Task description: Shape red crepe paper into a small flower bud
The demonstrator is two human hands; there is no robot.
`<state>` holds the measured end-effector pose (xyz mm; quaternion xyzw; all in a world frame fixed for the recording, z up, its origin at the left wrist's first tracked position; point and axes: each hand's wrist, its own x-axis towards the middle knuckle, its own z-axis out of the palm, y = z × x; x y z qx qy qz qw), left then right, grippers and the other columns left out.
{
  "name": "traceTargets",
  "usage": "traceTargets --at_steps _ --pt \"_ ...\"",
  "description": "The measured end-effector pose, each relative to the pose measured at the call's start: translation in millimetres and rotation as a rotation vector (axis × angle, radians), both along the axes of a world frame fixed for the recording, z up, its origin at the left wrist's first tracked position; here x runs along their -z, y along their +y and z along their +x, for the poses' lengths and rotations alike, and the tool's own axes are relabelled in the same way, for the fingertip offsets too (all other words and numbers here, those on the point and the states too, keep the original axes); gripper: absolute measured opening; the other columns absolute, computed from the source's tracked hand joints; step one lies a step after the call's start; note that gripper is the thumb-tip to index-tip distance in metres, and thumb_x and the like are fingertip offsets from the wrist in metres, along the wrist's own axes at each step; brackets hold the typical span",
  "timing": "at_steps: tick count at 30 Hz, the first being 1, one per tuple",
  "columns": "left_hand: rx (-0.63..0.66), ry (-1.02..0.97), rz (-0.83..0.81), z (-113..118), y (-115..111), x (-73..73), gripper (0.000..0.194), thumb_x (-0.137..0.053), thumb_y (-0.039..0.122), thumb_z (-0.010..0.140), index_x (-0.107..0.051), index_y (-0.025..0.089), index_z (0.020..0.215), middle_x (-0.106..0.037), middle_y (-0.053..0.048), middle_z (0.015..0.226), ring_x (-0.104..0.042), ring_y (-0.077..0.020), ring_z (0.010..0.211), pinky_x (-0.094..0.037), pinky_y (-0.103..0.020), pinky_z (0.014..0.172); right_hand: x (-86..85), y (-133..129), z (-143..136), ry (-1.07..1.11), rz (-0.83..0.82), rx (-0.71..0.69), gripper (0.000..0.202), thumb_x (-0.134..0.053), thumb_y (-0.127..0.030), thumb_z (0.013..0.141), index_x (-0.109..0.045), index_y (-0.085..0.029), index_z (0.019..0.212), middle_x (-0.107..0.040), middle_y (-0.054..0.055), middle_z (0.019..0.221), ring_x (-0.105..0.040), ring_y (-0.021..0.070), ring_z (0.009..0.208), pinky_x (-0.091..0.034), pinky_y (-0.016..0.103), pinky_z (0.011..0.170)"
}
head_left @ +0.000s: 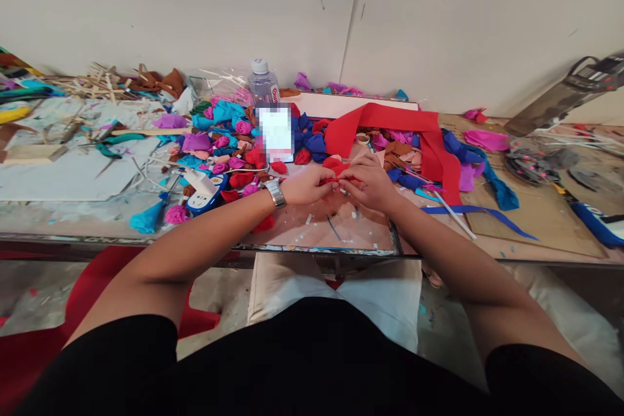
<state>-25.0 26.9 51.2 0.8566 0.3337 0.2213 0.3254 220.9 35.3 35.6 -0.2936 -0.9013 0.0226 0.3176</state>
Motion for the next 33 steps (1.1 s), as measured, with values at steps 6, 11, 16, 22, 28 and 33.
traceTargets --at_steps 6,11,16,22,28,33 --pt "0.041 -0.172 -0.399 0 7 3.2 0.033 -0.063 0.044 0.103 -0.073 0.014 0.093 -0.079 -0.008 0.083 -0.076 -0.0171 0.073 -0.061 -0.029 0.072 -3.4 -1 0 0.032 0.101 -0.014 0.023 -0.064 -0.041 0.109 -0.078 -0.026 0.098 -0.085 0.005 0.096 -0.072 0.0267 0.098 -0.041 0.048 0.097" --pt "0.015 -0.323 -0.57 -1 6 0.3 0.041 -0.067 0.054 0.102 -0.072 0.014 0.092 -0.078 -0.008 0.079 -0.076 -0.0161 0.07 -0.065 -0.032 0.076 -7.3 -1 0 0.001 0.111 -0.03 0.026 -0.062 -0.043 0.11 -0.077 -0.027 0.096 -0.086 0.004 0.096 -0.07 0.0264 0.099 -0.041 0.048 0.097" --pt "0.036 -0.296 -0.489 0 6 -0.7 0.042 -0.07 0.055 0.101 -0.07 0.015 0.089 -0.077 -0.007 0.076 -0.075 -0.015 0.069 -0.063 -0.03 0.074 -6.8 -2 0 0.02 0.091 0.015 0.027 -0.062 -0.045 0.109 -0.078 -0.027 0.096 -0.086 0.005 0.095 -0.07 0.027 0.098 -0.042 0.049 0.098" --pt "-0.083 -0.168 -0.084 -1 5 1.4 0.036 -0.059 0.047 0.106 -0.076 0.016 0.099 -0.08 -0.006 0.085 -0.076 -0.0175 0.078 -0.056 -0.028 0.074 -5.1 -3 -2 0.06 0.106 0.063 0.03 -0.06 -0.047 0.11 -0.077 -0.026 0.097 -0.085 0.006 0.094 -0.072 0.0272 0.095 -0.04 0.05 0.099" --pt "-0.171 0.0 0.312 0 1 4.6 0.035 -0.052 0.04 0.109 -0.079 0.018 0.105 -0.082 -0.007 0.095 -0.073 -0.0195 0.083 -0.048 -0.032 0.077 -0.8 -2 -3 0.095 0.068 0.097 0.031 -0.059 -0.049 0.11 -0.073 -0.026 0.096 -0.083 0.005 0.094 -0.071 0.0262 0.094 -0.04 0.049 0.099" --pt "-0.192 0.099 0.497 1 -1 8.6 0.034 -0.05 0.038 0.111 -0.079 0.02 0.107 -0.084 -0.009 0.108 -0.076 -0.0232 0.093 -0.047 -0.034 0.077 3.1 0 -2 0.075 0.041 0.067 0.032 -0.055 -0.05 0.111 -0.07 -0.025 0.099 -0.083 0.007 0.1 -0.069 0.0285 0.099 -0.041 0.049 0.099"
